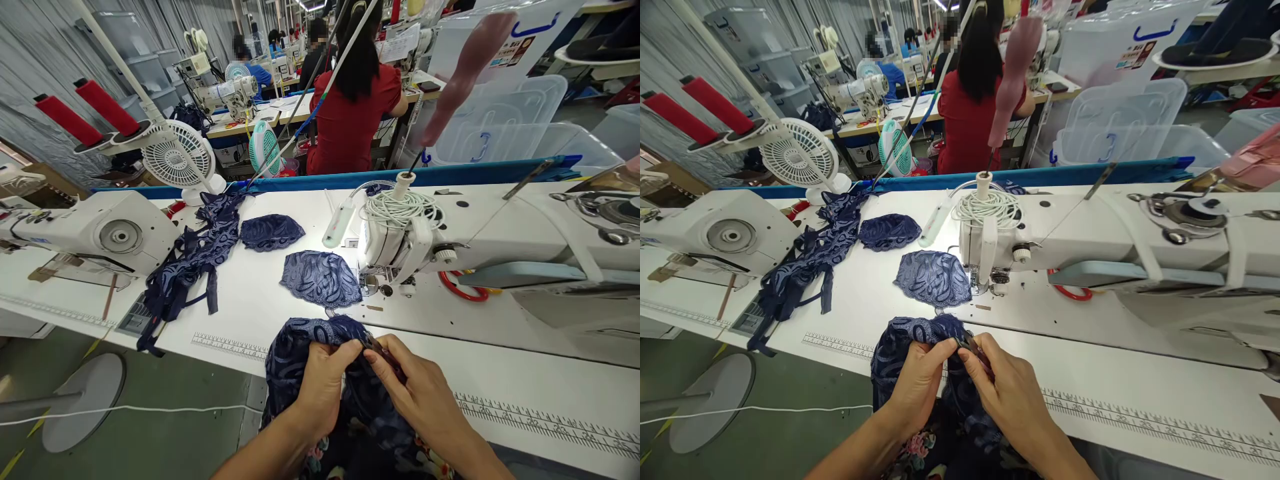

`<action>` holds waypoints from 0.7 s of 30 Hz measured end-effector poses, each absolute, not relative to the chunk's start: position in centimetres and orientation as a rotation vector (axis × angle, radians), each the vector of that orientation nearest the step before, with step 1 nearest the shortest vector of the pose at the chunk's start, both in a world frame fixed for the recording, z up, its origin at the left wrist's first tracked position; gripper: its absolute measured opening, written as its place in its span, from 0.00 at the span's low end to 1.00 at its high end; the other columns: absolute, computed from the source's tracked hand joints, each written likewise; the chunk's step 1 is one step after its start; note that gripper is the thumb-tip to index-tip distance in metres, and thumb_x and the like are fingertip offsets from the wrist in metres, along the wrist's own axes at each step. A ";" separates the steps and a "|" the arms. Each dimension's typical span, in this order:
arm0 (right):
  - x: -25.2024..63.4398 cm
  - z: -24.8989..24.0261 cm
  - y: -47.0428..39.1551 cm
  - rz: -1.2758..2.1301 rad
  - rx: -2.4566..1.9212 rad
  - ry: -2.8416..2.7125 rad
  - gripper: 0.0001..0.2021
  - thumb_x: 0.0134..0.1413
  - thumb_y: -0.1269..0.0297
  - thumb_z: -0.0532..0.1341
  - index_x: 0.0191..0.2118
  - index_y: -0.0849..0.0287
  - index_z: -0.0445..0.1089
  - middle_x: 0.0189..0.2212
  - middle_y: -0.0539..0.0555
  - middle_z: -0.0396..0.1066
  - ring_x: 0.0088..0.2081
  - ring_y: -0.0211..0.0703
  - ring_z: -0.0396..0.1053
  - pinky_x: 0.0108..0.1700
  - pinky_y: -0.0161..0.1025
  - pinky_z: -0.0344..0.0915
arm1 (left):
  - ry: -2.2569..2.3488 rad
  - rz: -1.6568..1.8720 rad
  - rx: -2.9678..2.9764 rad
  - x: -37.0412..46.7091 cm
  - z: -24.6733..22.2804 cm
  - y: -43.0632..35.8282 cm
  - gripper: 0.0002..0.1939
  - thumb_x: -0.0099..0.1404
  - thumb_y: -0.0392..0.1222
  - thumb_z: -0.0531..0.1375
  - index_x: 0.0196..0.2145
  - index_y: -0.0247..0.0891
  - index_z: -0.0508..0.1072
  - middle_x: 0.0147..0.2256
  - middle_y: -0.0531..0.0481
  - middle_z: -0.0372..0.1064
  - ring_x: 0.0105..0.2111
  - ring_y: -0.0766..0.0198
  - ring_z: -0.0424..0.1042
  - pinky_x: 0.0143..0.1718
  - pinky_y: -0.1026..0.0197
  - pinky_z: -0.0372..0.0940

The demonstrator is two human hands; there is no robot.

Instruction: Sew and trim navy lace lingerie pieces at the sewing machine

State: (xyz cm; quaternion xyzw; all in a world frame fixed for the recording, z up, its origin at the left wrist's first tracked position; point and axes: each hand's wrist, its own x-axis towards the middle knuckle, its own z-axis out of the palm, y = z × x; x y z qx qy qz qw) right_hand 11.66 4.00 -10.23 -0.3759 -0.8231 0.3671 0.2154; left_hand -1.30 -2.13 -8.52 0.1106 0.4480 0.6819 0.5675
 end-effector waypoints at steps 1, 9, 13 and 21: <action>11.7 -10.3 4.0 1.040 -1.035 -2.283 0.15 0.67 0.51 0.50 0.31 0.52 0.54 0.19 0.43 0.55 0.20 0.36 0.51 0.23 0.32 0.52 | 1.049 1.599 0.256 -1.3 -8.5 -2.1 0.11 0.56 0.43 0.68 0.33 0.33 0.77 0.37 0.45 0.76 0.43 0.55 0.73 0.53 0.55 0.62; 11.6 -10.0 3.9 1.148 -1.000 -2.284 0.17 0.66 0.50 0.51 0.29 0.54 0.52 0.20 0.43 0.52 0.21 0.35 0.50 0.23 0.31 0.51 | 1.017 1.583 0.228 -1.3 -8.9 -2.4 0.08 0.54 0.39 0.68 0.26 0.34 0.73 0.29 0.50 0.72 0.35 0.63 0.70 0.51 0.58 0.62; 12.1 -10.5 4.6 1.143 -1.018 -2.303 0.18 0.66 0.49 0.51 0.28 0.54 0.54 0.19 0.43 0.52 0.21 0.35 0.51 0.22 0.32 0.51 | 1.009 1.604 0.232 -1.6 -8.9 -2.4 0.07 0.54 0.38 0.67 0.29 0.35 0.74 0.29 0.50 0.72 0.37 0.61 0.71 0.51 0.57 0.62; 13.2 -9.9 4.6 0.874 -0.946 -2.362 0.12 0.67 0.53 0.52 0.34 0.53 0.59 0.19 0.44 0.58 0.19 0.35 0.54 0.23 0.32 0.54 | 1.015 1.602 0.223 -1.6 -8.8 -2.3 0.12 0.54 0.44 0.69 0.32 0.34 0.75 0.34 0.46 0.75 0.41 0.57 0.73 0.54 0.53 0.62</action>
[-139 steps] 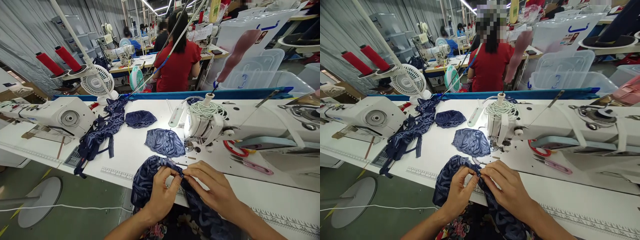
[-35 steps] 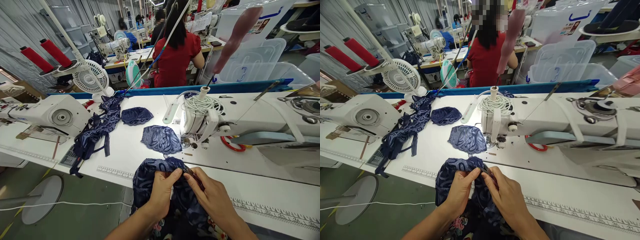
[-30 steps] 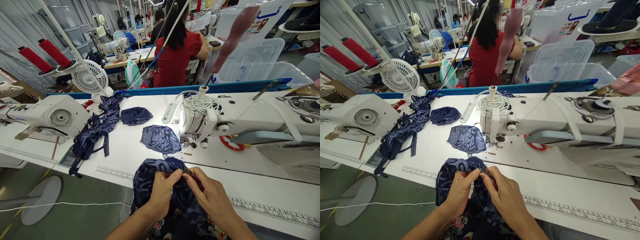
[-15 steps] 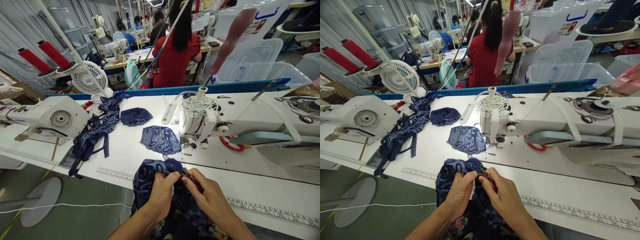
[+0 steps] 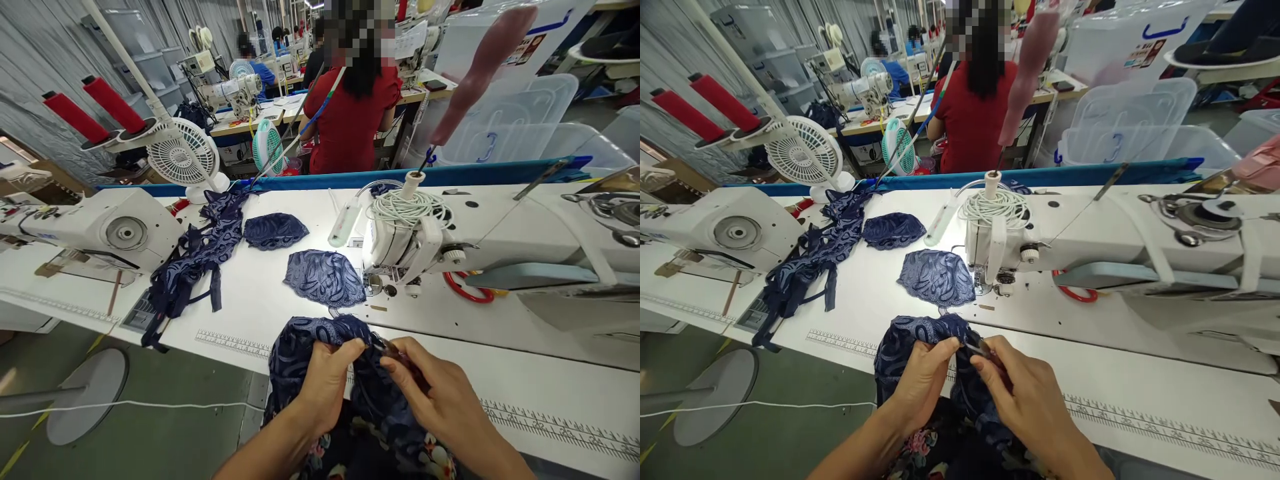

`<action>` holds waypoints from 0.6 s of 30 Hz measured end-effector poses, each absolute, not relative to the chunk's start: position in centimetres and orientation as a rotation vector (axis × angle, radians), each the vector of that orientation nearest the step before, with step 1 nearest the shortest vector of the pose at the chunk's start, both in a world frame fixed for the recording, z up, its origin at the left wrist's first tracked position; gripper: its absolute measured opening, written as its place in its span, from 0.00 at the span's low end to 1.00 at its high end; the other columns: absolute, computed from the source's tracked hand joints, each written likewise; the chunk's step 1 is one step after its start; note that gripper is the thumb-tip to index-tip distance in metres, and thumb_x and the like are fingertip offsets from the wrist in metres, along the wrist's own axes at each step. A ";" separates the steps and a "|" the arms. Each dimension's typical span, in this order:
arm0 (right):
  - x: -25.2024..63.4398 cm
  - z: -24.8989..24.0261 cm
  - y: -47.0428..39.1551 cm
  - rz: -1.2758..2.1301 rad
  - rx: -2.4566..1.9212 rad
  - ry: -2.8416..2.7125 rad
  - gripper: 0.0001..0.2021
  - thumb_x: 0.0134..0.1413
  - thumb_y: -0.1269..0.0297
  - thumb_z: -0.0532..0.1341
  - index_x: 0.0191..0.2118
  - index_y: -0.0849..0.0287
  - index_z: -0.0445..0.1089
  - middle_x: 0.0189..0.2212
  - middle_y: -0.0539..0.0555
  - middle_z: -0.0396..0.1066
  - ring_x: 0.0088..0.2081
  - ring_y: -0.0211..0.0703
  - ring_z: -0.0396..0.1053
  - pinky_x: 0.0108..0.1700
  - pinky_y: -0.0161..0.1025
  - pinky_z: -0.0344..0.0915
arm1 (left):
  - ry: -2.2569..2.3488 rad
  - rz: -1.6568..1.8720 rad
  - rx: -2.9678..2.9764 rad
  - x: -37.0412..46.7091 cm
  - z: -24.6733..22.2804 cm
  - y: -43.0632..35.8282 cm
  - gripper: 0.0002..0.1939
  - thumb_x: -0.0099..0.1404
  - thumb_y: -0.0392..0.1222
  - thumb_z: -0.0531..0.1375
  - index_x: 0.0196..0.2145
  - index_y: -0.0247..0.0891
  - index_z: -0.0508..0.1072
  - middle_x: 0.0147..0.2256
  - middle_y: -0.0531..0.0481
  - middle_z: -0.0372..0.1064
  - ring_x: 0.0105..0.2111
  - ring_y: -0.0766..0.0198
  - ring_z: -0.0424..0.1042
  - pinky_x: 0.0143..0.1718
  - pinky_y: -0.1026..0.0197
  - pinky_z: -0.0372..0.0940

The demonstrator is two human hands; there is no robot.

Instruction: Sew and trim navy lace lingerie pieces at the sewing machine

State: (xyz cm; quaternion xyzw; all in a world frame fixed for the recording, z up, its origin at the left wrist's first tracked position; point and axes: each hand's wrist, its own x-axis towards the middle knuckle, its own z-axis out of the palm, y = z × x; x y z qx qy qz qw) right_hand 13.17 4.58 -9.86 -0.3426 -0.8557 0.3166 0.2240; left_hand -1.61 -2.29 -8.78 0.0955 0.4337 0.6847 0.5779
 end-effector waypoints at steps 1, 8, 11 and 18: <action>13.1 -9.6 4.4 0.825 -0.925 -2.405 0.11 0.67 0.54 0.51 0.35 0.53 0.59 0.20 0.44 0.60 0.19 0.35 0.55 0.23 0.32 0.54 | 1.010 1.600 0.225 -1.6 -8.8 -2.3 0.13 0.54 0.45 0.69 0.32 0.33 0.76 0.35 0.46 0.75 0.42 0.56 0.73 0.54 0.53 0.62; 12.6 -9.6 4.0 0.699 -0.928 -2.464 0.11 0.68 0.56 0.50 0.34 0.52 0.55 0.20 0.43 0.62 0.17 0.35 0.54 0.22 0.32 0.52 | 1.009 1.586 0.260 -1.6 -8.9 -2.5 0.14 0.55 0.44 0.69 0.37 0.33 0.77 0.37 0.44 0.76 0.43 0.54 0.74 0.54 0.52 0.62; 12.7 -9.5 4.1 0.766 -0.937 -2.466 0.12 0.68 0.55 0.50 0.33 0.52 0.54 0.20 0.42 0.61 0.18 0.36 0.53 0.22 0.32 0.52 | 1.011 1.570 0.273 -1.5 -8.8 -2.6 0.12 0.57 0.44 0.68 0.36 0.33 0.77 0.35 0.45 0.76 0.42 0.54 0.74 0.55 0.52 0.62; 12.7 -9.1 4.1 0.951 -0.970 -2.457 0.14 0.67 0.53 0.50 0.30 0.52 0.54 0.19 0.43 0.56 0.19 0.36 0.55 0.23 0.33 0.51 | 1.004 1.550 0.278 -1.6 -8.9 -2.9 0.11 0.57 0.43 0.67 0.34 0.33 0.75 0.34 0.45 0.76 0.41 0.55 0.74 0.51 0.54 0.64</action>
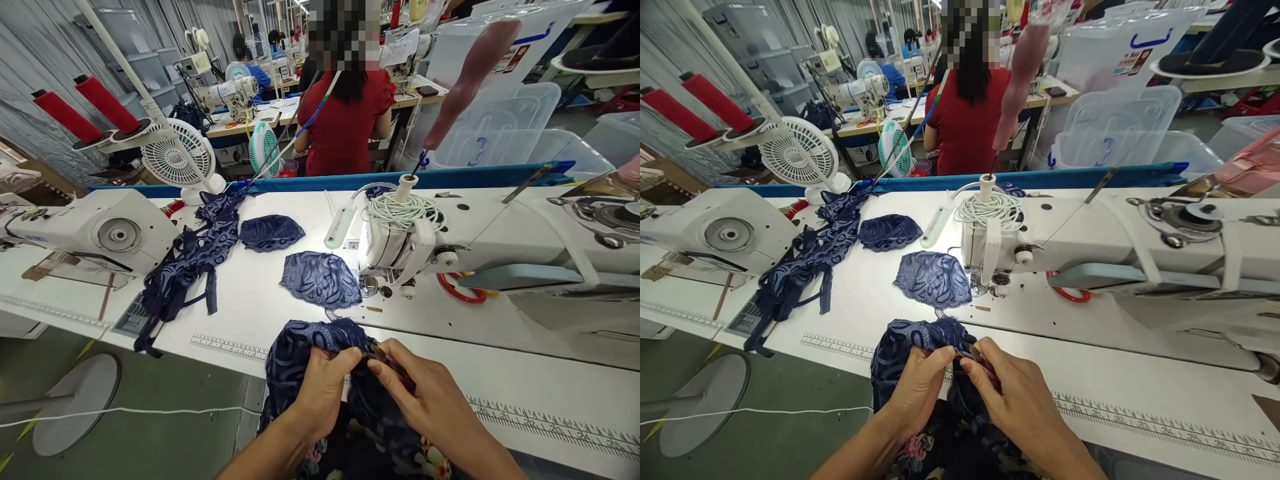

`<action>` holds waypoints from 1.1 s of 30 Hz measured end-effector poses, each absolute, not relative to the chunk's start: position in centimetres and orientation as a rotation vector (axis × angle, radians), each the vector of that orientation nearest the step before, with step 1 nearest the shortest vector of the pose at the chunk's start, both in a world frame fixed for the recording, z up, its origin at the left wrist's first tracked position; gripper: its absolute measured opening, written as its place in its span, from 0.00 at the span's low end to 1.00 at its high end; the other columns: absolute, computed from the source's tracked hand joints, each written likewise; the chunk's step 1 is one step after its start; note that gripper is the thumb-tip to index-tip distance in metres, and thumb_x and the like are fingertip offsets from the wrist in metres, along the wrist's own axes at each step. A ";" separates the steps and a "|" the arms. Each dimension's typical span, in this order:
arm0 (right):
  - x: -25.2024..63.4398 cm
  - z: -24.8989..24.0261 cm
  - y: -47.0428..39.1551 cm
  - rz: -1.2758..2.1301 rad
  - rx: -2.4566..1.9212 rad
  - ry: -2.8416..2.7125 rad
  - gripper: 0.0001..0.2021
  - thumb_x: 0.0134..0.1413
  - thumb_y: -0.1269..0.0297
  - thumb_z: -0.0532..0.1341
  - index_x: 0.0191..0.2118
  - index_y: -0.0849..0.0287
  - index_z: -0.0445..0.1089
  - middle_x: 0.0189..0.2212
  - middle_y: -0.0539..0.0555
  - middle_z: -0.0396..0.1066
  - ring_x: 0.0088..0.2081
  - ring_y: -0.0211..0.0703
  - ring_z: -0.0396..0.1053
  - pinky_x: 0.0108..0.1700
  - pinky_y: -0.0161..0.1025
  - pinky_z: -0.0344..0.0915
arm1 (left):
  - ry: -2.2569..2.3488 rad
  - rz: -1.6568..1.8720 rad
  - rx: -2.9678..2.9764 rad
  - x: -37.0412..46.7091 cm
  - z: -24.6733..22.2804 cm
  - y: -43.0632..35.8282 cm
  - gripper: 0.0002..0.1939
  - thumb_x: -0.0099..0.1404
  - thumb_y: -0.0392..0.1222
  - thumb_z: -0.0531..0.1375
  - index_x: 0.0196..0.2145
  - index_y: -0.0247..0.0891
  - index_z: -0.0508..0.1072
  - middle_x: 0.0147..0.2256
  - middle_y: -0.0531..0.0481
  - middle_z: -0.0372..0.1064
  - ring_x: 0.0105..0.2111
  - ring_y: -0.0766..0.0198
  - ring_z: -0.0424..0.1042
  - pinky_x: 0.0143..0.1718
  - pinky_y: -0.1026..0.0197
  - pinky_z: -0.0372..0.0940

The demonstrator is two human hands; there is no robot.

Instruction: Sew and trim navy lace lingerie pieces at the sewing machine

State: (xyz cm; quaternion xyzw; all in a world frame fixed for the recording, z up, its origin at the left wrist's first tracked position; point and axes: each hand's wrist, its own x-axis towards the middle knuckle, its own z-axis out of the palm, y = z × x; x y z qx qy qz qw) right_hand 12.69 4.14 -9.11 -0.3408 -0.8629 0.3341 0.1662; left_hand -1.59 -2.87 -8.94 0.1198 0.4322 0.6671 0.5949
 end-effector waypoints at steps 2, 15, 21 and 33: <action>12.8 -9.1 4.1 0.954 -0.976 -2.449 0.14 0.67 0.53 0.50 0.30 0.52 0.54 0.19 0.43 0.57 0.19 0.36 0.54 0.23 0.33 0.52 | 1.013 1.549 0.281 -1.6 -9.1 -2.9 0.11 0.56 0.43 0.68 0.33 0.33 0.75 0.33 0.45 0.75 0.39 0.56 0.74 0.49 0.55 0.65; 13.0 -8.8 4.1 0.786 -0.934 -2.488 0.11 0.67 0.56 0.51 0.32 0.52 0.55 0.19 0.42 0.58 0.18 0.36 0.52 0.22 0.33 0.51 | 1.025 1.566 0.305 -1.1 -9.3 -2.9 0.08 0.59 0.41 0.66 0.34 0.34 0.74 0.33 0.47 0.75 0.37 0.60 0.73 0.47 0.57 0.64; 13.2 -9.2 4.2 1.012 -0.975 -2.478 0.14 0.67 0.53 0.51 0.30 0.52 0.53 0.19 0.42 0.55 0.21 0.36 0.52 0.24 0.34 0.50 | 1.025 1.556 0.319 -1.3 -9.3 -3.1 0.09 0.58 0.41 0.67 0.34 0.34 0.74 0.34 0.46 0.75 0.40 0.57 0.73 0.47 0.57 0.65; 13.1 -10.6 4.9 1.133 -1.029 -2.402 0.17 0.66 0.50 0.51 0.29 0.54 0.54 0.19 0.43 0.53 0.21 0.35 0.51 0.24 0.33 0.49 | 1.045 1.523 0.326 -1.4 -9.8 -3.4 0.09 0.55 0.40 0.67 0.33 0.34 0.73 0.34 0.48 0.73 0.37 0.61 0.70 0.49 0.55 0.63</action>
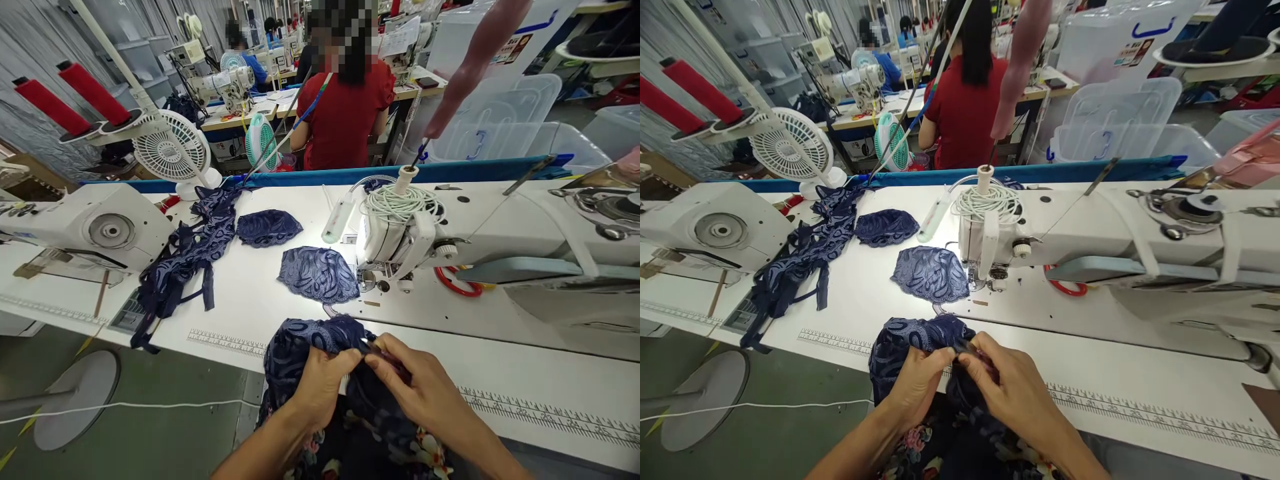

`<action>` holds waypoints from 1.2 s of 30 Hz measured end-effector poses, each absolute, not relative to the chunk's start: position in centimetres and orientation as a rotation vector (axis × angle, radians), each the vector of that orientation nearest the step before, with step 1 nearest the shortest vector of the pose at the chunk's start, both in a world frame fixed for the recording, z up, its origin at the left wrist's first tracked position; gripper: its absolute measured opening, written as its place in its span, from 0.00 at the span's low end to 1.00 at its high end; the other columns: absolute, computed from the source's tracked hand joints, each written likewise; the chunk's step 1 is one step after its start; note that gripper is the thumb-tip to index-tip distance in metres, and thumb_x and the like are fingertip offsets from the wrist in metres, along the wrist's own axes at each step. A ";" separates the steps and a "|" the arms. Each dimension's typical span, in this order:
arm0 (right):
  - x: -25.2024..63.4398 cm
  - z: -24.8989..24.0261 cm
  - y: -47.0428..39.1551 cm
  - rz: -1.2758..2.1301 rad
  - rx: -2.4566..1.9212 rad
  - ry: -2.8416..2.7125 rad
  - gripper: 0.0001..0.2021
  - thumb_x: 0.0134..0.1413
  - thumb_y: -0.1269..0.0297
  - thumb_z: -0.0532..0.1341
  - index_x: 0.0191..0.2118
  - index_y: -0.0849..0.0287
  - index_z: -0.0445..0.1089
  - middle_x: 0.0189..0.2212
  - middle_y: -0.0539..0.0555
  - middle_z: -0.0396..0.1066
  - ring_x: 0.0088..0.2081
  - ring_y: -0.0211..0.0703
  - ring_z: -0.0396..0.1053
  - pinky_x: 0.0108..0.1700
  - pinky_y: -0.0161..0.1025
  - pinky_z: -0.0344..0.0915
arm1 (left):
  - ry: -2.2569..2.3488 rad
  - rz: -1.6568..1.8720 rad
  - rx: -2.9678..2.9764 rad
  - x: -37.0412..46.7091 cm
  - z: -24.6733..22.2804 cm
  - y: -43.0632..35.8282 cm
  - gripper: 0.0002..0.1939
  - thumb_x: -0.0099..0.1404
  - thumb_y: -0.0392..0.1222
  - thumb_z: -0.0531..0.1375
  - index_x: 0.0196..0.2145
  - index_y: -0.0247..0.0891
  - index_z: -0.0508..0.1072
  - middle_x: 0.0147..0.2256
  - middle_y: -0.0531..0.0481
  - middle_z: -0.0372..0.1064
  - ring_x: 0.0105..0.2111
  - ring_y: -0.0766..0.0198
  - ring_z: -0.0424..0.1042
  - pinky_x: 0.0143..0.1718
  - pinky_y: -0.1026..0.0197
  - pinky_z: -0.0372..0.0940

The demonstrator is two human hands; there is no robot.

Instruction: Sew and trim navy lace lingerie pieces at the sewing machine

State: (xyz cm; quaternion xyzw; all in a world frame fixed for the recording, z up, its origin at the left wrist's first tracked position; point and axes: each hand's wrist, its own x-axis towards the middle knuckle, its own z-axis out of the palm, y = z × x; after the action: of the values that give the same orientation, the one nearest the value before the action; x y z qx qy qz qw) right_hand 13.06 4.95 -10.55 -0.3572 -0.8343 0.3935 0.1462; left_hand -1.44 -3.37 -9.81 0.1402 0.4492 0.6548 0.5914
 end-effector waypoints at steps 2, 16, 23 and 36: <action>13.5 -10.9 5.6 1.082 -1.120 -2.289 0.17 0.64 0.48 0.51 0.29 0.54 0.56 0.19 0.43 0.52 0.20 0.35 0.51 0.23 0.33 0.50 | 1.063 1.513 0.328 -1.6 -9.9 -3.5 0.10 0.54 0.41 0.67 0.33 0.34 0.73 0.34 0.48 0.73 0.38 0.60 0.70 0.49 0.56 0.63; 13.0 -8.1 4.2 0.963 -0.813 -2.393 0.04 0.61 0.67 0.55 0.39 0.52 0.66 0.28 0.46 0.70 0.24 0.34 0.63 0.28 0.32 0.58 | 1.254 1.514 0.484 -1.2 -9.3 -3.4 0.11 0.56 0.43 0.68 0.34 0.34 0.74 0.37 0.46 0.74 0.40 0.58 0.72 0.49 0.56 0.65; 12.4 -7.8 4.9 1.301 -1.101 -2.386 0.12 0.60 0.60 0.53 0.26 0.55 0.55 0.20 0.44 0.52 0.22 0.34 0.50 0.24 0.33 0.48 | 1.410 1.504 0.681 -1.2 -10.0 -3.6 0.03 0.58 0.35 0.63 0.30 0.35 0.72 0.34 0.47 0.73 0.38 0.59 0.71 0.49 0.56 0.65; 13.9 -8.1 4.3 1.070 -1.026 -2.455 0.12 0.66 0.52 0.51 0.41 0.54 0.63 0.23 0.46 0.63 0.22 0.36 0.60 0.25 0.33 0.55 | 1.227 1.589 0.314 -1.4 -9.6 -3.6 0.10 0.54 0.41 0.68 0.30 0.33 0.73 0.31 0.49 0.72 0.34 0.63 0.70 0.42 0.60 0.67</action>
State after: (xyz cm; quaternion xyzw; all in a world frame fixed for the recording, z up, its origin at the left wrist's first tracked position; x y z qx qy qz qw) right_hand 13.89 4.35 -8.08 -0.3546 -0.8481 0.3695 0.1363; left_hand -1.36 -3.56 -9.55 0.1312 0.5133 0.6647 0.5268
